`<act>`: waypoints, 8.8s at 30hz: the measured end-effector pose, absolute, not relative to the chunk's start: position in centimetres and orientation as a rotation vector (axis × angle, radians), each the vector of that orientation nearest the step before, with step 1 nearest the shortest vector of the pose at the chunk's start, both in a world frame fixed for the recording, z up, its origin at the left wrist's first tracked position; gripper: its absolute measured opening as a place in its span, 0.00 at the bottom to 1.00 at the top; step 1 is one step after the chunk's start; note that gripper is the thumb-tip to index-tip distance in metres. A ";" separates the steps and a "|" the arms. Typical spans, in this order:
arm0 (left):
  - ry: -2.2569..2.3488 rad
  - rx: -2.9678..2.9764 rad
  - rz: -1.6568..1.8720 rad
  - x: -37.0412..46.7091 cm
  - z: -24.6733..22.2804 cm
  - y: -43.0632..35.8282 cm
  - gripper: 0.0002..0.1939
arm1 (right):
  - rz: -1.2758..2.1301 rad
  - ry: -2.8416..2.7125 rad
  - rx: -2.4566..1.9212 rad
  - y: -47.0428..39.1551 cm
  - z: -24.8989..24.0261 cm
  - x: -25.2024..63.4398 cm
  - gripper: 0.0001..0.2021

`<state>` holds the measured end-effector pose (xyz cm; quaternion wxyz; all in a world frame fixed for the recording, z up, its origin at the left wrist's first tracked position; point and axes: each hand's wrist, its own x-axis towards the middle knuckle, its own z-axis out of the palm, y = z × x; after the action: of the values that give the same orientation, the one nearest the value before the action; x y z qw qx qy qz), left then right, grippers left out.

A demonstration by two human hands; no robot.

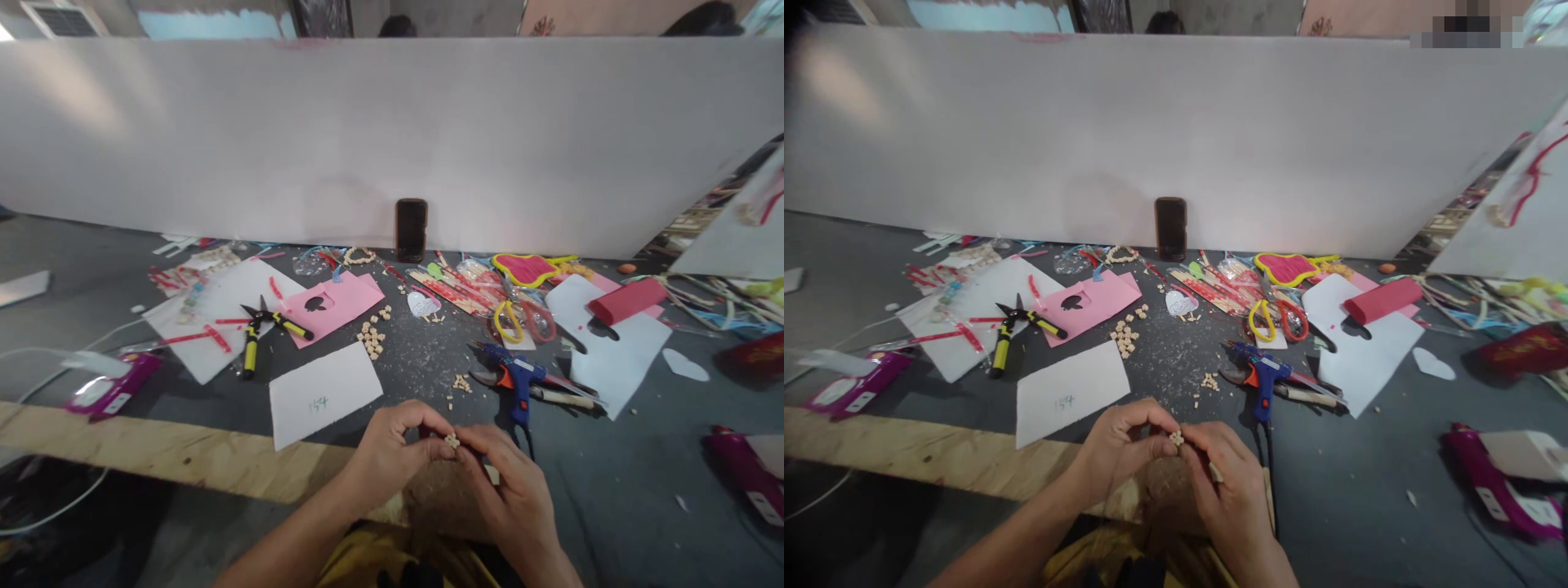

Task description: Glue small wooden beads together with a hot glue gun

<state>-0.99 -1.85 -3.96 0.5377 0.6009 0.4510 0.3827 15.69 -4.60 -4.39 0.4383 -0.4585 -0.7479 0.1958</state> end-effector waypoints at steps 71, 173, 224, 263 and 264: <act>0.803 0.961 0.659 -2.1 -3.1 -0.7 0.26 | 1.027 -1.658 -1.054 -4.3 -4.4 15.9 0.06; 0.827 0.640 0.854 -0.8 -3.1 -1.8 0.29 | 0.665 -1.798 -1.085 -4.3 -4.4 15.3 0.13; 0.758 0.570 1.072 0.4 -4.3 -2.6 0.12 | 0.626 -1.590 -1.212 -4.6 -5.4 15.0 0.10; 0.843 0.741 1.018 -0.2 -4.2 -2.4 0.08 | 0.989 -1.544 -1.208 -4.1 -4.8 15.2 0.05; 0.840 0.753 1.013 -0.2 -4.2 -2.4 0.08 | 1.001 -1.517 -1.221 -4.1 -4.8 15.1 0.06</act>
<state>-0.23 -2.41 -4.20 0.7262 0.3413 0.3811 0.4592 15.13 -4.11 -4.79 0.4582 -0.4958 -0.6158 0.4062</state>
